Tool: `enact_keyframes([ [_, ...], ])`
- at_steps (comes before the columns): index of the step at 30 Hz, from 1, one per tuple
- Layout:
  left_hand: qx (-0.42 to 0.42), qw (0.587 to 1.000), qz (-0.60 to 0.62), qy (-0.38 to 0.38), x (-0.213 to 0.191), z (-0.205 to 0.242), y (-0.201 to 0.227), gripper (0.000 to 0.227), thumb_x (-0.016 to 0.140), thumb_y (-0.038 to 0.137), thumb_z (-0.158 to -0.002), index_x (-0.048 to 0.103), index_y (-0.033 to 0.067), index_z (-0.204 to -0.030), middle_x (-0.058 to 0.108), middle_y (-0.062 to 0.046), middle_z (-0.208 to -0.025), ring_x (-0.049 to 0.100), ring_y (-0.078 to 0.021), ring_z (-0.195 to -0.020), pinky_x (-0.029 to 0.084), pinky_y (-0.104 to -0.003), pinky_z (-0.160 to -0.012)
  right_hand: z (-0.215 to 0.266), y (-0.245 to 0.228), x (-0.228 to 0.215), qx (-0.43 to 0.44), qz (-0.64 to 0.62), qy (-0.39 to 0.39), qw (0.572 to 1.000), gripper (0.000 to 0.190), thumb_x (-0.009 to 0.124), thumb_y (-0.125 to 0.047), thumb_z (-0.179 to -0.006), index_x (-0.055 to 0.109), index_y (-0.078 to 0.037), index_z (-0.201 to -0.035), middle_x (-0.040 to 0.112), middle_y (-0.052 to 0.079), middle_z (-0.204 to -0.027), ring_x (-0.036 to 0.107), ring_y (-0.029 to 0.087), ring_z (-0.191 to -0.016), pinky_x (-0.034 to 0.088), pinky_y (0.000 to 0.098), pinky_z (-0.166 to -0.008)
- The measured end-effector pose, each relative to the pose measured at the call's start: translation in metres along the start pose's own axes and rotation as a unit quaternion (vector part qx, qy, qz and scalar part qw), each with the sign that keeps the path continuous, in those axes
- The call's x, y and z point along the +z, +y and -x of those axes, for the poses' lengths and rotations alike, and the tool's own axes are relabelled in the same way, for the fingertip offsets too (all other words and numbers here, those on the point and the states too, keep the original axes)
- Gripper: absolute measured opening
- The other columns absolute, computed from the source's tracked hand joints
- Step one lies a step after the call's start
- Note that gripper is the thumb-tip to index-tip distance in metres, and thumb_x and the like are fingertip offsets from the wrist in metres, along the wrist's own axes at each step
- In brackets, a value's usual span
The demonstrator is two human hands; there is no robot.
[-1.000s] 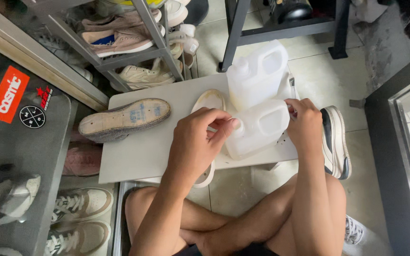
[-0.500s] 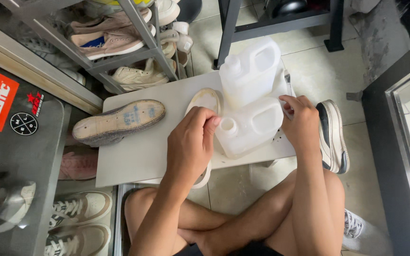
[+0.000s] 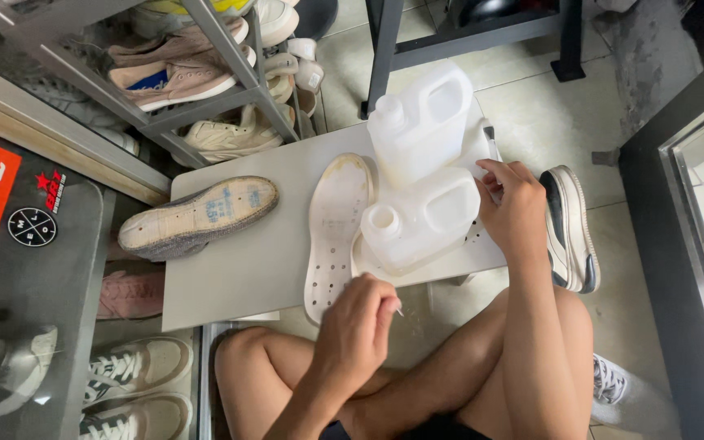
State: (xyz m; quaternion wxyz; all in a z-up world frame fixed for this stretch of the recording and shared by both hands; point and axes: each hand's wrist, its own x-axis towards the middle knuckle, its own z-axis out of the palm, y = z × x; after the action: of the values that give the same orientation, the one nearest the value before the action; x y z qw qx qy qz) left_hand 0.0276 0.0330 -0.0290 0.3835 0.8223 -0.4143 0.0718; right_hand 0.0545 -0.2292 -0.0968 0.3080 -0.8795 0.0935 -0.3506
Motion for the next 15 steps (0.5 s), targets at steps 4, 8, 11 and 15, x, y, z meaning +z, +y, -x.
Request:
enact_keyframes([
  [4,-0.001,0.996,0.029,-0.079,0.018,0.023,0.006,0.013,0.043,0.013,-0.095,0.045,0.0071,-0.084,0.048,-0.007,-0.077,0.047,-0.0255,-0.071,0.04,-0.036,-0.06,0.001,0.002,0.001,-0.004,0.009,-0.011,1.0,0.031,0.062,0.007,-0.079,0.066,-0.003,-0.108,0.058,0.009,-0.083,0.058,0.019,-0.071,0.05,0.0314,-0.069],
  [8,0.02,0.998,0.039,-0.045,0.011,0.017,0.01,0.012,0.038,0.009,-0.092,0.045,0.006,-0.084,0.046,-0.006,-0.073,0.047,-0.0226,-0.065,0.039,-0.034,-0.057,0.0,0.0,0.001,-0.012,0.005,-0.001,1.0,0.03,0.06,0.007,-0.083,0.065,-0.001,-0.111,0.058,0.01,-0.084,0.058,0.019,-0.071,0.051,0.0308,-0.067],
  [11,0.014,1.0,-0.002,-0.02,-0.003,0.003,0.011,0.01,0.039,0.008,-0.087,0.043,0.0071,-0.078,0.046,-0.003,-0.066,0.045,-0.0204,-0.059,0.037,-0.033,-0.045,0.001,-0.003,-0.001,-0.012,-0.008,0.02,1.0,0.025,0.059,0.005,-0.087,0.065,0.002,-0.111,0.059,0.013,-0.086,0.058,0.02,-0.068,0.052,0.03,-0.064],
  [15,0.071,0.997,-0.006,0.036,-0.033,-0.029,0.025,0.022,0.038,0.009,-0.094,0.043,0.0051,-0.073,0.039,-0.005,-0.06,0.039,-0.0195,-0.054,0.032,-0.032,-0.048,0.004,0.0,0.001,-0.01,0.003,0.027,1.0,0.023,0.059,0.008,-0.079,0.064,0.0,-0.1,0.058,0.011,-0.08,0.054,0.018,-0.061,0.048,0.0292,-0.06],
])
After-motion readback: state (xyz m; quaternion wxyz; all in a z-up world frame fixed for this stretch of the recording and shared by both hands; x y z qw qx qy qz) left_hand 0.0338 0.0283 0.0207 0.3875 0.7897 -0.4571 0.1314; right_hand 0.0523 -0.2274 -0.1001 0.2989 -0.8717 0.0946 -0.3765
